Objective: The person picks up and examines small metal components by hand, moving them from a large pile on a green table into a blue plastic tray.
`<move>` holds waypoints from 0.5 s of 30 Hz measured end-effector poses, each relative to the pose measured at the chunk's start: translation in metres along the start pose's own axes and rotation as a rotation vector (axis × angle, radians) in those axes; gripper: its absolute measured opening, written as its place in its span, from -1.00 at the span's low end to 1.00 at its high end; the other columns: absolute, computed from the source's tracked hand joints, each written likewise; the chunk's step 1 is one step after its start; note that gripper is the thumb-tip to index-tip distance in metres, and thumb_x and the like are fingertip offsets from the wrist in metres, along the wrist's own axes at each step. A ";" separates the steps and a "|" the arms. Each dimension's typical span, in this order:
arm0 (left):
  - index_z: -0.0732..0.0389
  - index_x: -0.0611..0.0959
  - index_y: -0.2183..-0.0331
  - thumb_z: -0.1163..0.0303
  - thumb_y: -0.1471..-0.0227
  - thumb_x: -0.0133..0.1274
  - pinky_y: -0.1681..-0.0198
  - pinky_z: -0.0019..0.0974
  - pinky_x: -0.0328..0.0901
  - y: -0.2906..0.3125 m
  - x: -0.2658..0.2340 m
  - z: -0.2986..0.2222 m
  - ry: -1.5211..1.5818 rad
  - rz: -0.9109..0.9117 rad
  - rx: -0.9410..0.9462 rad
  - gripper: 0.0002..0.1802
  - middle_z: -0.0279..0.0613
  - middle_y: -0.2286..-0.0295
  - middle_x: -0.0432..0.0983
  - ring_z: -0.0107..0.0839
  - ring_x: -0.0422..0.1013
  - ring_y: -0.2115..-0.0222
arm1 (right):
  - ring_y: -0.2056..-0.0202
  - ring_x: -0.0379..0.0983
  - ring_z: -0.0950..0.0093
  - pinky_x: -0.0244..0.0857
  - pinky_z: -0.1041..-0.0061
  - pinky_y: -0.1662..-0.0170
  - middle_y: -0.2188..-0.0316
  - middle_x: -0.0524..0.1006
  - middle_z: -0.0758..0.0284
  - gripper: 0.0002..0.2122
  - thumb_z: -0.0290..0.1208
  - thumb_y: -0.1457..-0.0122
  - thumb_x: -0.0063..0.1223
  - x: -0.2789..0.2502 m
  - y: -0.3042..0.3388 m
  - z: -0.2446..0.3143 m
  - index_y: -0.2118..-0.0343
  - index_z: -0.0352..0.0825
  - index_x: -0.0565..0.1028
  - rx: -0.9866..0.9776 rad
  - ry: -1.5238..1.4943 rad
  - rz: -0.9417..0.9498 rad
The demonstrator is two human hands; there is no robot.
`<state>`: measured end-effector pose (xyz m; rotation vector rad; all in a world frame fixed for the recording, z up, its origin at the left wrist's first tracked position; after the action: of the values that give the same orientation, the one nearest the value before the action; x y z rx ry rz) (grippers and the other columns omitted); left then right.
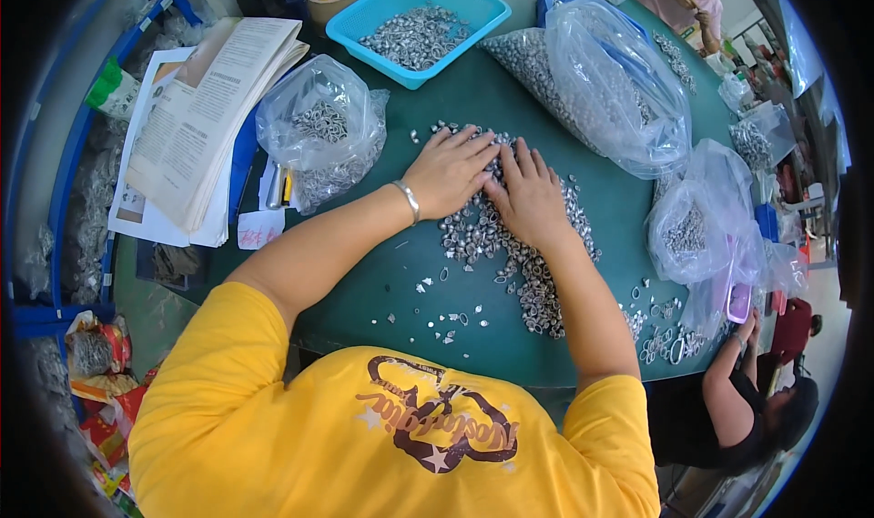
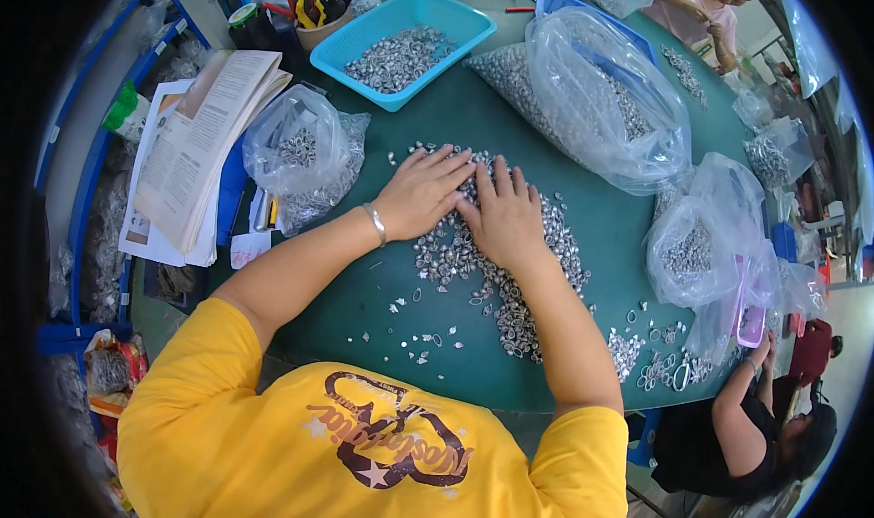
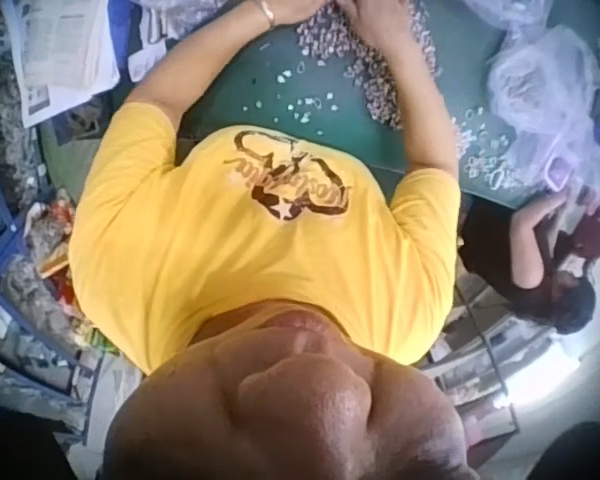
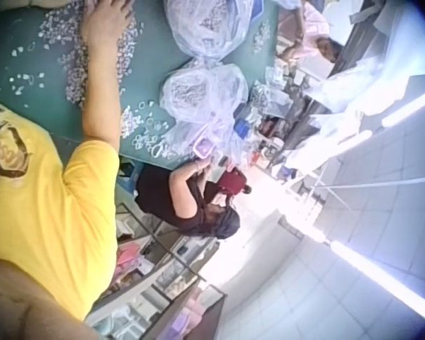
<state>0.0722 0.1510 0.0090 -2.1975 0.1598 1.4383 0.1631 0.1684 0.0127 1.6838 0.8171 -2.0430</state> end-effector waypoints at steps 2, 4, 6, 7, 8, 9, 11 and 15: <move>0.25 0.26 -0.05 0.19 -0.03 -0.16 -0.11 0.02 -0.10 0.014 0.005 -0.015 0.060 0.071 0.078 -0.43 -0.07 -0.09 0.10 -0.10 0.01 -0.11 | -0.12 0.02 0.05 -0.12 0.06 -0.13 -0.09 0.15 0.03 -0.35 0.00 -0.03 -0.07 -0.011 0.023 0.017 -0.06 -0.44 0.18 -0.086 -0.011 0.047; 0.27 0.22 -0.07 0.11 -0.02 -0.15 -0.12 0.03 -0.14 0.035 -0.005 -0.032 0.063 0.143 0.105 -0.36 -0.05 -0.11 0.05 -0.08 -0.03 -0.13 | -0.16 -0.04 0.08 -0.21 0.03 -0.15 -0.13 0.08 0.02 -0.24 0.05 0.06 0.00 -0.016 0.044 0.039 -0.07 -0.51 0.14 -0.154 0.005 0.125; 0.28 0.18 -0.09 0.02 0.01 -0.13 -0.13 0.07 -0.18 0.058 -0.006 -0.044 0.044 0.244 0.119 -0.27 -0.02 -0.12 0.01 -0.07 -0.06 -0.14 | -0.16 -0.06 0.06 -0.25 -0.02 -0.14 -0.12 0.07 -0.01 -0.19 0.07 0.10 0.02 -0.019 0.065 0.060 -0.07 -0.53 0.13 -0.190 -0.035 0.134; 0.27 0.18 -0.09 0.01 0.02 -0.13 -0.13 0.08 -0.19 0.068 -0.008 -0.048 0.050 0.266 0.123 -0.26 -0.03 -0.13 0.00 -0.08 -0.07 -0.15 | -0.16 -0.08 0.04 -0.27 -0.08 -0.13 -0.12 0.06 -0.02 -0.19 0.08 0.10 0.02 -0.018 0.075 0.066 -0.06 -0.56 0.13 -0.200 -0.081 0.141; 0.26 0.18 -0.09 -0.01 0.03 -0.12 -0.13 0.09 -0.20 0.077 -0.010 -0.051 0.055 0.287 0.127 -0.25 -0.04 -0.13 -0.01 -0.10 -0.09 -0.15 | -0.16 -0.10 0.04 -0.28 -0.09 -0.12 -0.14 0.04 0.00 -0.18 0.10 0.12 0.01 -0.016 0.085 0.072 -0.06 -0.53 0.15 -0.191 -0.116 0.153; 0.26 0.18 -0.09 -0.01 0.03 -0.12 -0.13 0.09 -0.20 0.083 -0.012 -0.053 0.063 0.298 0.129 -0.25 -0.04 -0.13 -0.01 -0.10 -0.09 -0.15 | -0.17 -0.10 0.04 -0.29 -0.09 -0.12 -0.14 0.03 0.02 -0.18 0.11 0.12 0.01 -0.015 0.092 0.077 -0.06 -0.52 0.15 -0.194 -0.129 0.180; 0.23 0.18 -0.10 -0.03 0.03 -0.12 -0.13 0.12 -0.26 0.093 -0.012 -0.052 0.011 0.336 0.105 -0.24 -0.06 -0.14 -0.04 -0.13 -0.12 -0.17 | -0.18 -0.14 0.06 -0.32 -0.08 -0.13 -0.17 0.00 0.09 -0.18 0.13 0.14 0.01 -0.009 0.104 0.088 -0.07 -0.46 0.16 -0.193 -0.147 0.219; 0.19 0.20 -0.10 -0.06 -0.01 -0.20 -0.13 0.17 -0.33 0.095 -0.014 -0.032 -0.133 0.299 0.020 -0.28 -0.08 -0.15 -0.06 -0.14 -0.15 -0.18 | -0.20 -0.19 0.07 -0.35 -0.08 -0.13 -0.18 0.01 0.22 -0.31 0.09 0.10 0.02 -0.007 0.110 0.111 -0.08 -0.22 0.23 -0.243 -0.236 0.209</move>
<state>0.0579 0.0517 -0.0017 -2.1199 0.4713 1.7280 0.1485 0.0127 0.0105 1.3088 0.7421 -1.8708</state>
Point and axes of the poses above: each hand's wrist, its own y-axis away from the middle knuckle, its own x-axis out of the palm, z = x × y, the point moved 9 cm from there along -y, towards the middle knuckle
